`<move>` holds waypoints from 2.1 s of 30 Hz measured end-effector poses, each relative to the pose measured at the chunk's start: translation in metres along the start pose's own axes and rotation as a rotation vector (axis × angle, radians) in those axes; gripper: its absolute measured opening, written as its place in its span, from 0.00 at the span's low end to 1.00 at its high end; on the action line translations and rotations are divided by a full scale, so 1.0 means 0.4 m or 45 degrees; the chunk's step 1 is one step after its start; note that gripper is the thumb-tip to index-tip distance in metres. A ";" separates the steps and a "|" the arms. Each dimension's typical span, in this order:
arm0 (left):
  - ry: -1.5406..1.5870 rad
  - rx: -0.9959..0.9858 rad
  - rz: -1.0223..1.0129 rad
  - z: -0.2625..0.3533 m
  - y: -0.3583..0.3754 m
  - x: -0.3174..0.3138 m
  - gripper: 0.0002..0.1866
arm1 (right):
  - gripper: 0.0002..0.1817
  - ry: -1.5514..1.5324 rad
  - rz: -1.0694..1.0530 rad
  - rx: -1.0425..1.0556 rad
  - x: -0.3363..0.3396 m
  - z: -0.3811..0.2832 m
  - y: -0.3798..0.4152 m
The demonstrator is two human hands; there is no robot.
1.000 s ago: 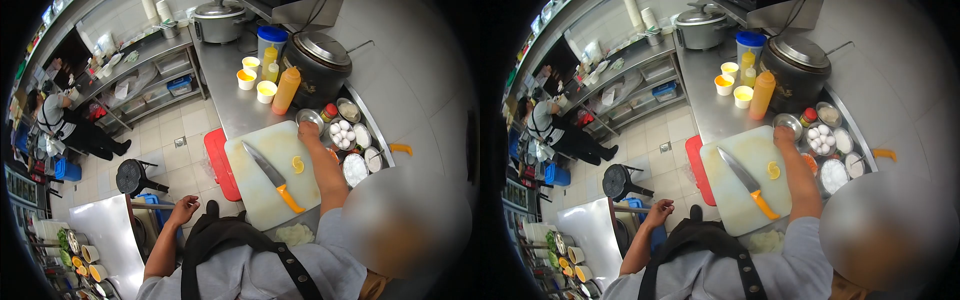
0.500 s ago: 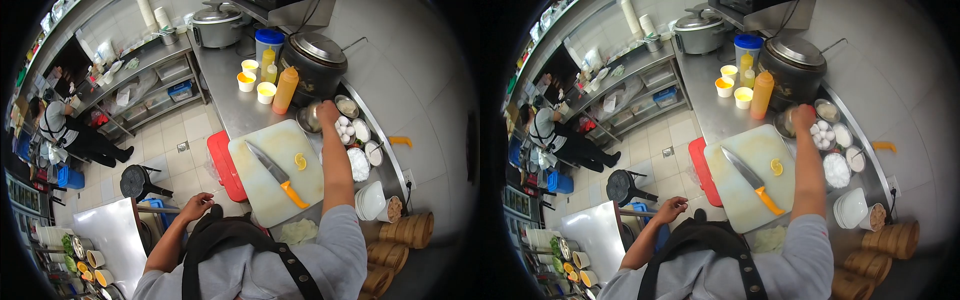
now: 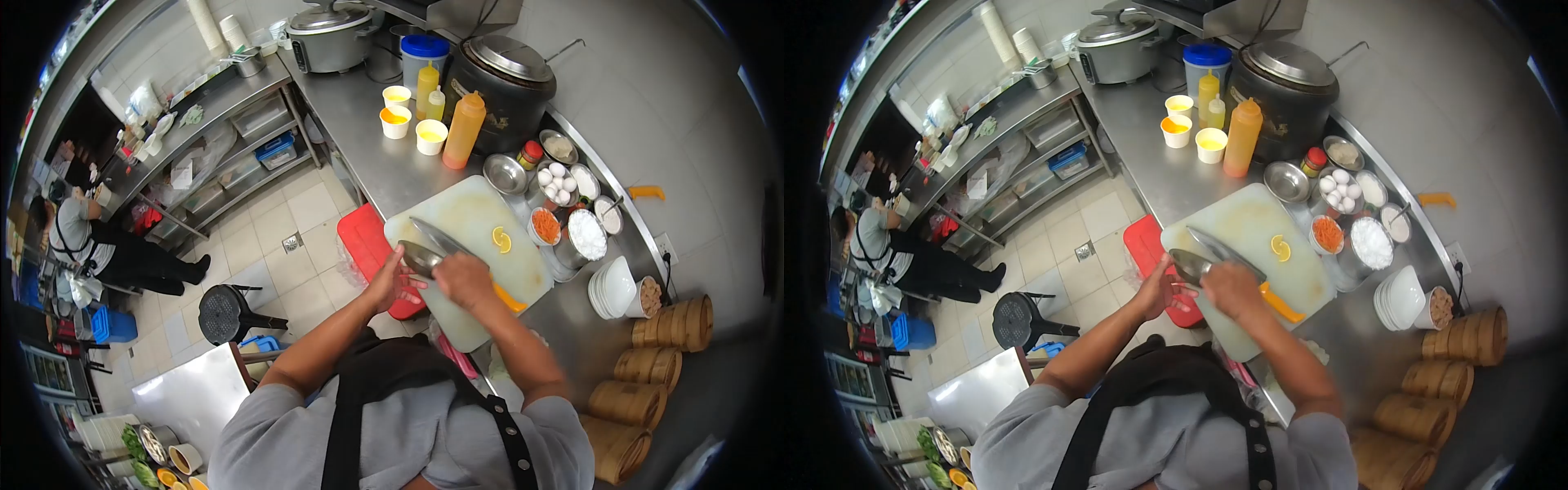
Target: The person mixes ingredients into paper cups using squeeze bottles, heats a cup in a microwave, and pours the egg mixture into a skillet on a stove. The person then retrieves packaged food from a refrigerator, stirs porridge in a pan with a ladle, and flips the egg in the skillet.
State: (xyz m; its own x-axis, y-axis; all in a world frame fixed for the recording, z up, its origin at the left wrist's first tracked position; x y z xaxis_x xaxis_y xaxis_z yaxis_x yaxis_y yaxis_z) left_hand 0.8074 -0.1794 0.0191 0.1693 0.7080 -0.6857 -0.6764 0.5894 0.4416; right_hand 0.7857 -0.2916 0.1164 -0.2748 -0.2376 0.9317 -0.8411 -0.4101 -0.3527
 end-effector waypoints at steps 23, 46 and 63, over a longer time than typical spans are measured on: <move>-0.642 -0.336 0.195 0.027 -0.090 0.194 0.18 | 0.20 0.211 0.009 -1.287 -0.118 0.322 0.265; -0.644 -0.135 0.332 0.036 -0.040 0.324 0.18 | 0.15 -2.233 0.619 -1.696 -0.238 0.141 0.406; -0.320 -0.289 1.056 -0.076 0.443 0.673 0.13 | 0.16 -2.511 0.333 -1.214 -0.197 0.315 0.035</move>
State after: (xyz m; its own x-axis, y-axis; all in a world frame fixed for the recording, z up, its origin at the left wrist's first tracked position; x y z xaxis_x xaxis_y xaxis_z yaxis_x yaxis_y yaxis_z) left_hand 0.7114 0.1038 -0.1050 -0.3032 0.9521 -0.0385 -0.7721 -0.2219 0.5955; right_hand 0.8541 -0.3896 0.0271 -0.2195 -0.7831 -0.5819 -0.9556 0.0525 0.2898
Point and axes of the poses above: each hand's wrist, its own y-axis away from the middle knuckle, its own x-axis out of the back of the hand, z = x × y, the point moved 9 cm from there along -y, towards the middle knuckle, and after that the axes turned 5 degrees about y, right-handed, at the moved point
